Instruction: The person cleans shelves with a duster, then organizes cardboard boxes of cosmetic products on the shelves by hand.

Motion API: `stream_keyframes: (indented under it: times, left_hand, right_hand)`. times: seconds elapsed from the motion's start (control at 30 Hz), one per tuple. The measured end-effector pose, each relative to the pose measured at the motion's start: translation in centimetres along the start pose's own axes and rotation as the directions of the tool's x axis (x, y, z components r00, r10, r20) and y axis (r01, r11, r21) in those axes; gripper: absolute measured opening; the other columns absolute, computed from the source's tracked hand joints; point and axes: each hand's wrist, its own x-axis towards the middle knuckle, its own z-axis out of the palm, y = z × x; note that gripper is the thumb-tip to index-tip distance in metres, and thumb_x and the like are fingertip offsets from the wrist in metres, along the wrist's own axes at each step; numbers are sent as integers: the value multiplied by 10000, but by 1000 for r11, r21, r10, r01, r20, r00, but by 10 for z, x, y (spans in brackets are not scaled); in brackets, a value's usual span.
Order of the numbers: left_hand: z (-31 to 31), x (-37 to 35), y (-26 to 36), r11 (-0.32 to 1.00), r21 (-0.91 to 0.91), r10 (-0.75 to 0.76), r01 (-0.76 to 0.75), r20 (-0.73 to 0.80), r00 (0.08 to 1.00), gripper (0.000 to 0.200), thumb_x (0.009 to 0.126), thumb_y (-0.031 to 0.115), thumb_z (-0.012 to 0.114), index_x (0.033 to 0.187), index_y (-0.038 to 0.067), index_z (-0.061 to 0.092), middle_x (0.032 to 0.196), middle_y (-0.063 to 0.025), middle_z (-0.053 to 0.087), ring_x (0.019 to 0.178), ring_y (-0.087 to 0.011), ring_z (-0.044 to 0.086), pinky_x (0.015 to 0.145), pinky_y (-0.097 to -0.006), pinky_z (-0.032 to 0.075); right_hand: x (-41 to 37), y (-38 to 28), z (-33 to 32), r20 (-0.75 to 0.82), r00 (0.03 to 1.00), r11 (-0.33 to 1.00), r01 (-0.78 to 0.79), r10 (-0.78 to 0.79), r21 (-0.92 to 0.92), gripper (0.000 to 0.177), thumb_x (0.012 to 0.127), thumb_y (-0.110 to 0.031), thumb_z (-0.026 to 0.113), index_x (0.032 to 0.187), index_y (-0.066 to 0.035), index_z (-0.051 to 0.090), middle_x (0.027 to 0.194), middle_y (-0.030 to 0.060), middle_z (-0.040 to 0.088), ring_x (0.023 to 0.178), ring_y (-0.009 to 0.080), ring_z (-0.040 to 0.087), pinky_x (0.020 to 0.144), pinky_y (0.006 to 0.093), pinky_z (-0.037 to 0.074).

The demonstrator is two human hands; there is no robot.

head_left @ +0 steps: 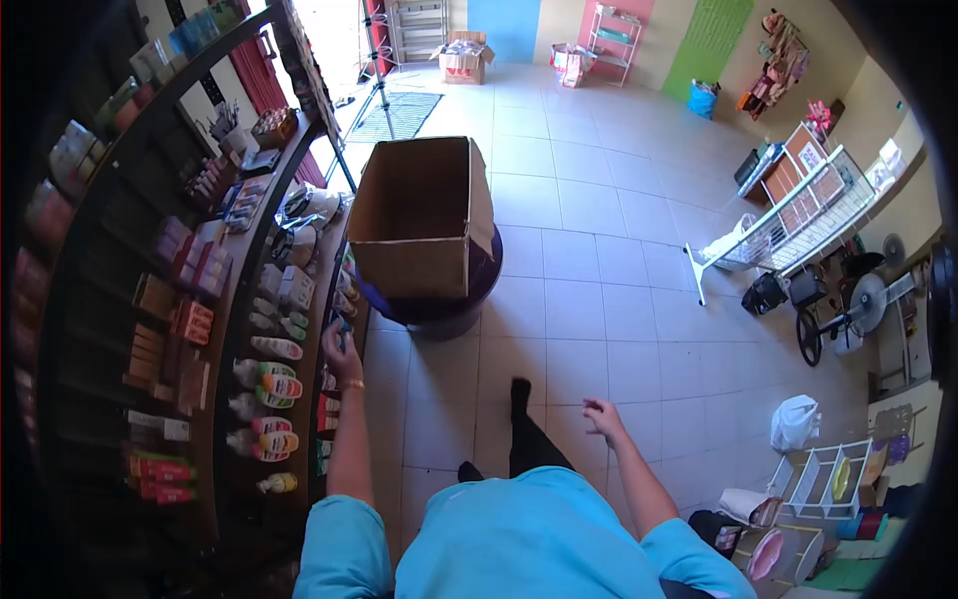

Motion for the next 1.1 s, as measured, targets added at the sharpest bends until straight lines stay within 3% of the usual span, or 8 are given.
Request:
stream_keyframes:
  times: [0.13,0.3,0.47,0.6,0.7,0.8,1.0,1.1]
  left_hand:
    - [61,101,56,865,340,352,-368,110,929,338,702,115,566,1023,43,490,1041,-140,488,987,-292,458,855,-350,366]
    - [106,158,48,808,574,-51,-134,295,954,512,676,229,606,1120,68,409,1102,-140,461,1040,-278,434,859,-349,367]
    - [140,198,35,645,763,-316,35,226,921,654,640,340,627,1181,93,356,1069,-159,506,986,-300,485,829,-368,394]
    - [150,234,30,473,874,-585,112,216,782,542,636,383,612,1077,89,500,988,-164,557,907,-318,532,799,-376,416]
    - [152,249,26,454,889,-698,52,319,641,455,652,389,590,990,85,568,983,-170,556,918,-308,528,801,-377,414]
    - [141,237,-6,494,870,-736,7,414,536,434,671,358,579,1005,83,556,994,-170,550,922,-303,526,800,-370,417]
    - [111,120,4,666,642,-712,381,392,583,326,692,258,541,934,40,556,920,-200,560,864,-334,537,740,-377,431]
    - [127,39,54,381,657,-897,651,93,431,274,702,234,524,826,-6,568,771,-213,572,750,-346,560,662,-369,449]
  right_hand:
    - [97,-117,-1,-18,983,982,183,-182,47,368,728,-186,573,1070,-76,496,957,51,515,853,147,515,579,317,483]
    - [188,-297,43,67,934,936,350,-352,39,553,718,-278,612,1166,-36,396,991,85,492,911,178,500,637,358,496]
    - [248,-408,102,243,945,969,241,-221,-55,880,612,-420,666,1269,-46,217,1102,194,454,959,264,506,639,353,501]
    - [311,-398,150,287,946,972,196,-152,-129,822,610,-314,652,1262,-60,220,1094,188,471,976,288,498,743,373,459]
    - [367,-360,169,332,829,833,523,-449,-180,662,648,-138,558,1240,-79,267,922,124,508,683,164,524,490,283,466]
    - [372,-379,160,466,813,862,474,-349,-181,648,630,-79,492,1242,-82,277,859,117,541,639,147,533,507,260,430]
    - [384,-427,159,726,657,766,568,-204,-299,728,623,-132,511,1281,-81,205,1086,202,492,909,286,546,761,331,452]
    - [384,-450,155,839,544,802,511,-23,-309,712,642,-114,499,1288,-132,200,1075,208,497,880,305,556,693,356,486]
